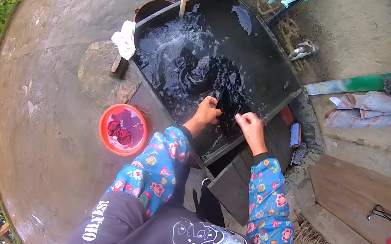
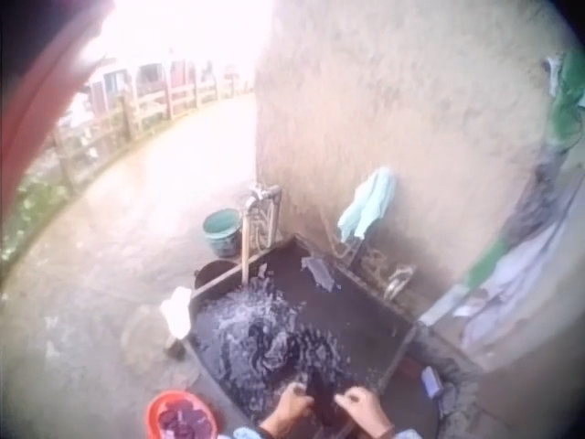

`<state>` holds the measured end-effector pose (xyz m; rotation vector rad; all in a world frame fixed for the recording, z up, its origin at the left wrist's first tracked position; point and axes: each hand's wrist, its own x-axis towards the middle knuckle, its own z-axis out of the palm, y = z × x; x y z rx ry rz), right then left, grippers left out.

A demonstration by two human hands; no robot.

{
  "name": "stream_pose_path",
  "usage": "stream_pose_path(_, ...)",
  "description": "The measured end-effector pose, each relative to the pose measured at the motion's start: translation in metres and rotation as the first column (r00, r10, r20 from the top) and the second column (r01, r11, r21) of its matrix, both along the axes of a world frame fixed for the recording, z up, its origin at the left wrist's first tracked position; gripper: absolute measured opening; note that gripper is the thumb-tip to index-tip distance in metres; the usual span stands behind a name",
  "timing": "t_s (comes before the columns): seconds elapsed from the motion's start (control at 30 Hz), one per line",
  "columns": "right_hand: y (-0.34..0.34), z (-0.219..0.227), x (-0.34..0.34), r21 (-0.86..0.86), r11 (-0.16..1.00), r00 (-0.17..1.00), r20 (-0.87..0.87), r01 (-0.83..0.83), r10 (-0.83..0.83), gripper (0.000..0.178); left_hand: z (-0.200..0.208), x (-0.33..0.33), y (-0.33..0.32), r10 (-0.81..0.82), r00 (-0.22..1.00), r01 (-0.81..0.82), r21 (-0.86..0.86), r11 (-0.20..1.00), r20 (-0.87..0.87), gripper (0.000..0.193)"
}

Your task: The person scrubs a black garment on a washboard, rinses it in a basin of water, and wrings it out by hand.

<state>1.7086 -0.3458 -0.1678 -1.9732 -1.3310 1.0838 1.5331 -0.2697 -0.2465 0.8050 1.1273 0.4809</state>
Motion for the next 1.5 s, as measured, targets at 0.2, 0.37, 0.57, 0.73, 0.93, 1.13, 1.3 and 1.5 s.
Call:
stream_pose_path(0.2,0.034,-0.036,0.004,-0.182,0.979,0.952,0.271,-0.095,0.143,0.051,0.022,-0.018,-0.004,0.461,0.878,-0.437,-0.176,0.882,0.131,0.045)
stream_pose_path(0.37,0.023,-0.046,0.017,-0.106,0.932,0.92,0.158,-0.346,0.359,0.03,0.037,-0.059,0.017,0.573,0.788,-0.518,-0.263,0.814,0.224,0.055)
stream_pose_path(0.57,0.064,-0.015,0.002,0.385,0.894,0.97,-0.004,0.227,-0.245,0.026,0.026,-0.064,0.027,0.163,0.986,-0.116,0.558,0.822,-0.035,0.04)
stream_pose_path(0.73,0.089,-0.018,-0.017,0.17,0.863,0.855,-0.32,0.476,-0.409,0.028,0.023,-0.061,0.025,0.018,0.972,0.14,0.635,0.759,-0.235,0.034)
stream_pose_path(0.93,0.083,-0.04,-0.006,0.285,0.926,0.968,0.019,-0.246,0.251,0.039,0.026,-0.093,0.066,0.138,0.955,0.039,0.576,0.816,-0.261,0.032)
stream_pose_path(1.13,0.084,-0.012,0.021,0.341,0.79,0.79,0.55,-0.509,0.271,0.026,0.049,-0.054,0.036,0.359,0.678,-0.092,0.411,0.907,-0.641,0.068)
stream_pose_path(1.3,0.127,0.035,-0.015,0.377,0.925,0.994,0.11,-0.047,0.005,0.028,0.022,-0.047,-0.017,0.415,0.706,-0.22,0.38,0.898,-0.574,0.08)
stream_pose_path(1.5,0.157,0.025,0.015,0.431,0.891,0.968,0.124,0.144,-0.216,0.036,-0.005,-0.035,0.0,0.383,0.864,-0.424,-0.061,0.904,-0.326,0.045)
